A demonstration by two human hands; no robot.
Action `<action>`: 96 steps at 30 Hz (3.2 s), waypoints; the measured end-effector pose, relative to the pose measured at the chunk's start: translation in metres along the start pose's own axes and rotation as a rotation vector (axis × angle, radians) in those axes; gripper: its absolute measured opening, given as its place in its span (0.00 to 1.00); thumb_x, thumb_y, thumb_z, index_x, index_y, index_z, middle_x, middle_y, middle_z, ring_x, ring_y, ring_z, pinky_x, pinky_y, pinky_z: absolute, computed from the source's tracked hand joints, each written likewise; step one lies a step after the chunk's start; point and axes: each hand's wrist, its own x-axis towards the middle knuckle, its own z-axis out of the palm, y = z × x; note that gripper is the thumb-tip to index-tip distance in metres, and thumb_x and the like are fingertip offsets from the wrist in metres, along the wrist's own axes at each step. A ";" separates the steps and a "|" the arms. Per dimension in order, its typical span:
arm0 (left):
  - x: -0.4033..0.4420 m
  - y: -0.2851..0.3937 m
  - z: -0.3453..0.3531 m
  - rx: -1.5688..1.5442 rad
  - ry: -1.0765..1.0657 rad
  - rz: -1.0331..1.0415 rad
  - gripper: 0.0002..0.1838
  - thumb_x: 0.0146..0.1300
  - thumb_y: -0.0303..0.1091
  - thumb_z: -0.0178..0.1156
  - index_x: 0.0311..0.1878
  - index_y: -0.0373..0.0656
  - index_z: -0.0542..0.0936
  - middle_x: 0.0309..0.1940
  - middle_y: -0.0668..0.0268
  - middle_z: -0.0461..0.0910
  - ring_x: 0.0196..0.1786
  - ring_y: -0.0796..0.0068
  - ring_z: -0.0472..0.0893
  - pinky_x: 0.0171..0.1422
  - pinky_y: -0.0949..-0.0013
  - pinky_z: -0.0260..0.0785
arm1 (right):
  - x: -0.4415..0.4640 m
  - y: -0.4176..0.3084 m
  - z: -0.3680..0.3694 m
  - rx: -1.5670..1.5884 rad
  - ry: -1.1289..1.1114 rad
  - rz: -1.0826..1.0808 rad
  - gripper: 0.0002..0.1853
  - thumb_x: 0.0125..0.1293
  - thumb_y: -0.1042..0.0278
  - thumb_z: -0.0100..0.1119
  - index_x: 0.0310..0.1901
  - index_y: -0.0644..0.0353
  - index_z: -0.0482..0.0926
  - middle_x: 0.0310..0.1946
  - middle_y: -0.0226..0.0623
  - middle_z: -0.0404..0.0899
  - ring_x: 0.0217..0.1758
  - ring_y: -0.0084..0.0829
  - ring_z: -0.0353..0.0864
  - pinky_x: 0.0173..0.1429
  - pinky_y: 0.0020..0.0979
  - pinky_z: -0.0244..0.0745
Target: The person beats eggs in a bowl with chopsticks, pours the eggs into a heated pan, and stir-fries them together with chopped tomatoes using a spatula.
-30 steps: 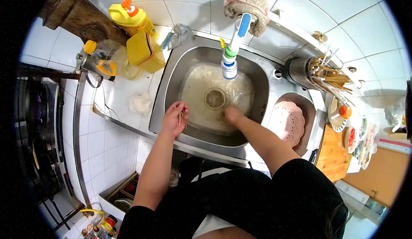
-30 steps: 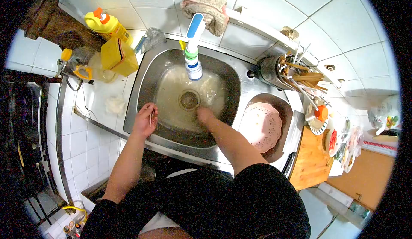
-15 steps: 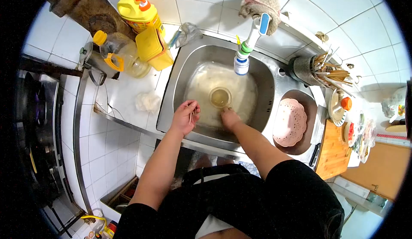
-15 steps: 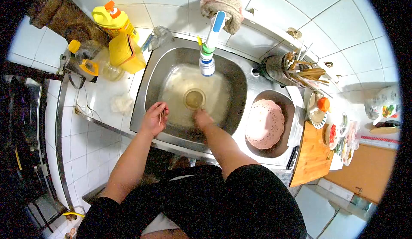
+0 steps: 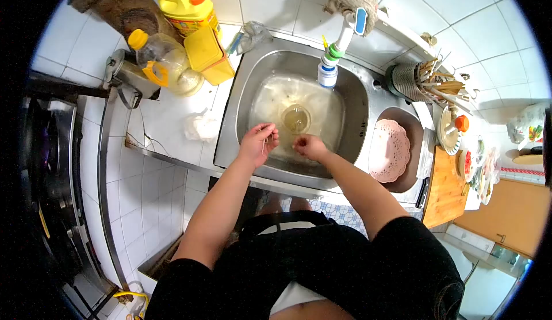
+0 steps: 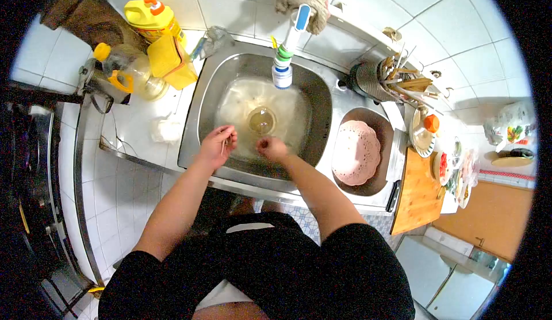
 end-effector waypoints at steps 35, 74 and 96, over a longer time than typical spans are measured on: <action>0.014 -0.032 0.075 0.005 -0.382 -0.142 0.10 0.62 0.27 0.54 0.47 0.39 0.76 0.44 0.64 0.77 0.48 0.71 0.75 0.56 0.67 0.66 | -0.142 -0.129 -0.051 -0.442 0.814 -0.711 0.13 0.50 0.75 0.60 0.40 0.60 0.76 0.33 0.41 0.74 0.39 0.44 0.75 0.41 0.39 0.73; -0.107 -0.240 0.280 0.342 -0.354 -0.162 0.08 0.60 0.17 0.52 0.40 0.40 0.74 0.35 0.66 0.76 0.40 0.75 0.77 0.49 0.76 0.74 | -0.548 0.145 -0.096 0.170 1.185 -0.267 0.14 0.59 0.66 0.57 0.46 0.60 0.77 0.41 0.43 0.79 0.42 0.38 0.80 0.48 0.33 0.74; -0.203 -0.852 0.710 0.811 -0.979 -0.866 0.11 0.59 0.20 0.58 0.45 0.38 0.72 0.40 0.63 0.74 0.43 0.71 0.77 0.52 0.71 0.73 | -0.917 0.479 -0.148 0.943 2.057 0.024 0.11 0.64 0.74 0.55 0.48 0.63 0.74 0.40 0.33 0.78 0.39 0.22 0.77 0.44 0.23 0.73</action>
